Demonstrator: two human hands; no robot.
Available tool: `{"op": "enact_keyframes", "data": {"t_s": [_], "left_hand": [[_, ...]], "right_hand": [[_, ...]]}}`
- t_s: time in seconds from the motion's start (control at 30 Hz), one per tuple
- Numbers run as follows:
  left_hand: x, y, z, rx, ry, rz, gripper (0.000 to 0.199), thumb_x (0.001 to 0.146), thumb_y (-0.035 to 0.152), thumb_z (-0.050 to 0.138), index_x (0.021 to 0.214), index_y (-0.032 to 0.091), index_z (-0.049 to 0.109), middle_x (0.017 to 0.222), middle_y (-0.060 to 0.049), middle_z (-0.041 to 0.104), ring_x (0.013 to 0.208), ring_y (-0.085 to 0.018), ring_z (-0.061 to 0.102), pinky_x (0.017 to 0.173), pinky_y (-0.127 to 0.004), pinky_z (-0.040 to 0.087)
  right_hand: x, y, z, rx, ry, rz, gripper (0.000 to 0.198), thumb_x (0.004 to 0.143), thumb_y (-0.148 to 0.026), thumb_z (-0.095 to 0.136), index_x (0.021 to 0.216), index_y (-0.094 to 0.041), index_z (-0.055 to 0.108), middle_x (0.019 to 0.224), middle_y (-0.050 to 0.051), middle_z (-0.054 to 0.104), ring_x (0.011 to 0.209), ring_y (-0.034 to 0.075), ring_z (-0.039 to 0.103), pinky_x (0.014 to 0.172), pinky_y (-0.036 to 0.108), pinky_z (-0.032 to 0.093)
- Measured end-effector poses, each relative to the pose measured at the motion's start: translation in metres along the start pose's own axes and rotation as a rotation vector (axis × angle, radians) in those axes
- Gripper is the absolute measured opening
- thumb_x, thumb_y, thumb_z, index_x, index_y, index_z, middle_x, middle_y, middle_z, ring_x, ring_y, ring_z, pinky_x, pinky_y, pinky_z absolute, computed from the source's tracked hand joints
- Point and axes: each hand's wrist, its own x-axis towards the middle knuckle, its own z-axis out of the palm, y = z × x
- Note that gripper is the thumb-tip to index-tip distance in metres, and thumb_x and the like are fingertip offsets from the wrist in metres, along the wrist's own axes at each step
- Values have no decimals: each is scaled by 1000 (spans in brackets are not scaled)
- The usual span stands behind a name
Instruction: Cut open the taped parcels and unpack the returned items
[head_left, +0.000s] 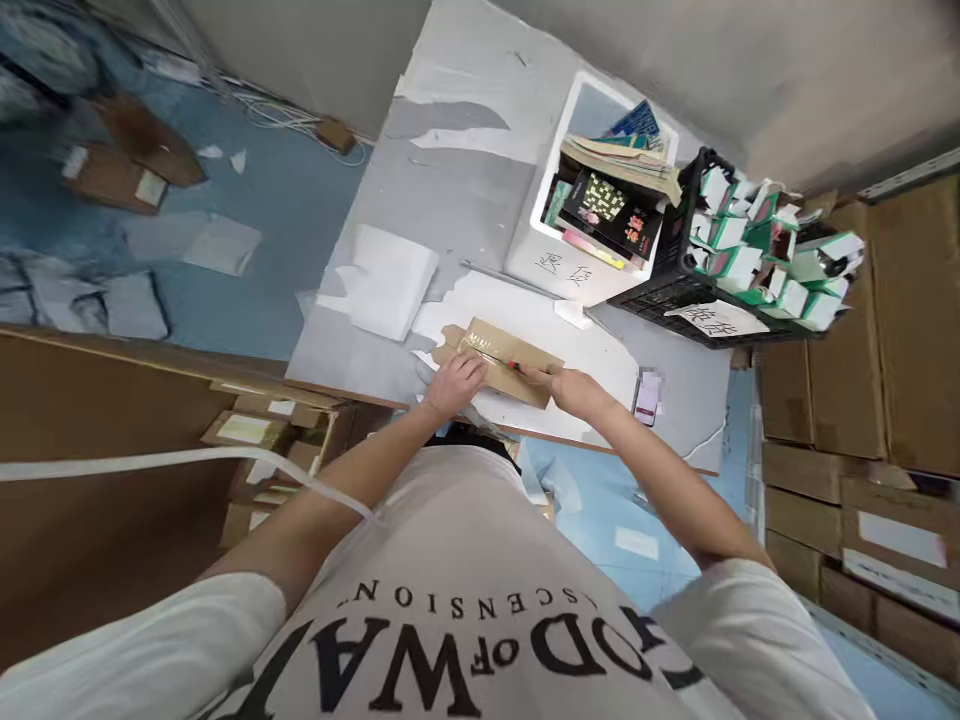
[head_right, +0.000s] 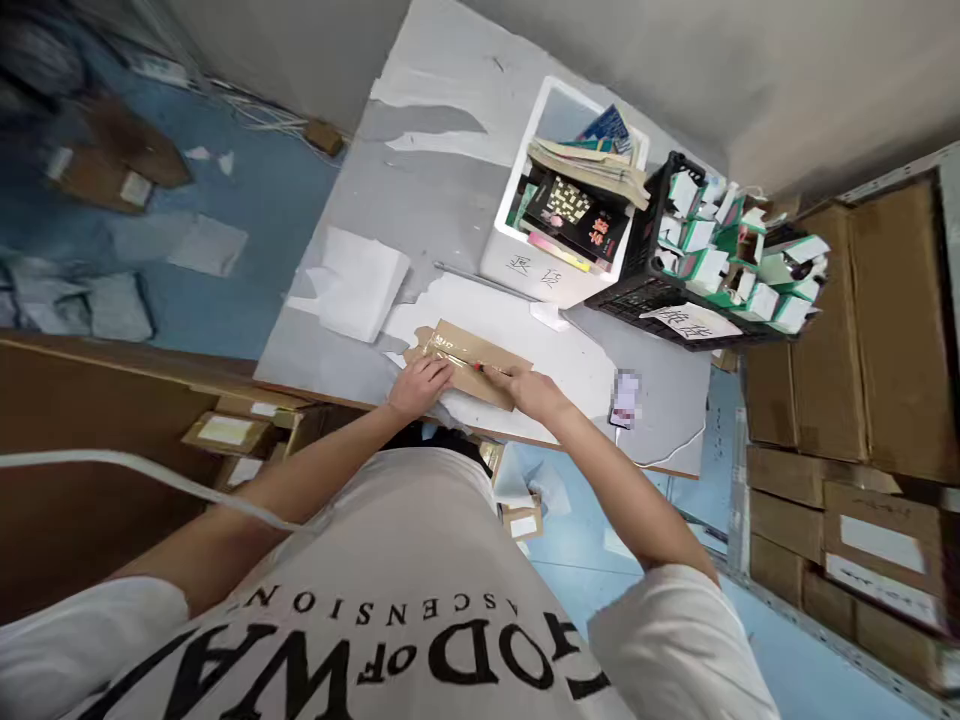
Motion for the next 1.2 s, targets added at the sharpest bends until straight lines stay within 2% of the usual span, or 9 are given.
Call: {"op": "enact_keyframes", "data": {"t_s": [0.1,0.2,0.43,0.57,0.7,0.8,0.9,1.03,1.2], "left_hand": [[1,-2,3,-27,-29,-8,30,91,29,50,116,20,64,115,-13,65,115,-26,55,102,-46,41],[2,-2,5,-28,-43,-8,31,91,32,49,117,21,63,116,-12,65,114,-26,55,103,-46,39],[3,-3,4,-38,-60,-17,33,92,35,48,117,21,63,115,-13,65,112,-27,56,105,-46,36],[4,-5,4,-62,-56,-34,34,92,36,46,117,21,64,115,-13,65,113,-27,54,106,-47,35],[5,-5,3,-63,-49,-35,34,93,36,45,116,20,64,113,-13,64,109,-27,55,106,-47,34],[4,-2,-1,-55,-63,-26,36,93,34,42,119,19,62,115,-13,63,111,-28,53,106,-49,34],[2,1,-7,-37,-98,-14,39,92,33,43,124,18,59,120,-14,60,116,-30,49,106,-51,33],[3,1,-18,-30,-177,14,44,90,34,46,130,16,54,125,-16,55,119,-31,46,105,-50,35],[11,-5,-35,-107,-249,-2,44,89,35,49,130,20,53,126,-14,55,116,-30,49,100,-50,41]], "right_hand": [[-42,29,18,-10,-96,102,81,83,-2,34,150,-40,9,111,10,59,88,23,65,66,28,43],[-67,42,33,-10,-139,183,82,82,-1,34,149,-42,11,107,9,59,86,23,65,63,27,41],[-73,40,44,16,-53,199,85,80,1,35,148,-43,14,101,8,59,77,20,64,60,27,39],[-111,57,49,110,97,176,71,87,-9,35,148,-42,19,93,6,59,69,17,60,60,26,40],[-142,76,81,361,442,341,57,95,-29,31,151,-31,18,101,9,61,85,22,60,73,32,47],[-113,75,127,521,611,638,60,95,-32,26,152,-19,16,114,15,58,98,28,57,83,39,47],[-50,61,175,658,565,897,59,93,-26,25,150,-12,20,114,19,54,100,29,55,86,42,44],[20,36,218,755,454,1042,60,90,-24,34,148,-14,27,118,20,47,109,33,48,89,45,41],[44,18,238,833,519,1083,60,89,-25,36,148,-22,28,126,19,41,117,34,42,94,50,36]]}}
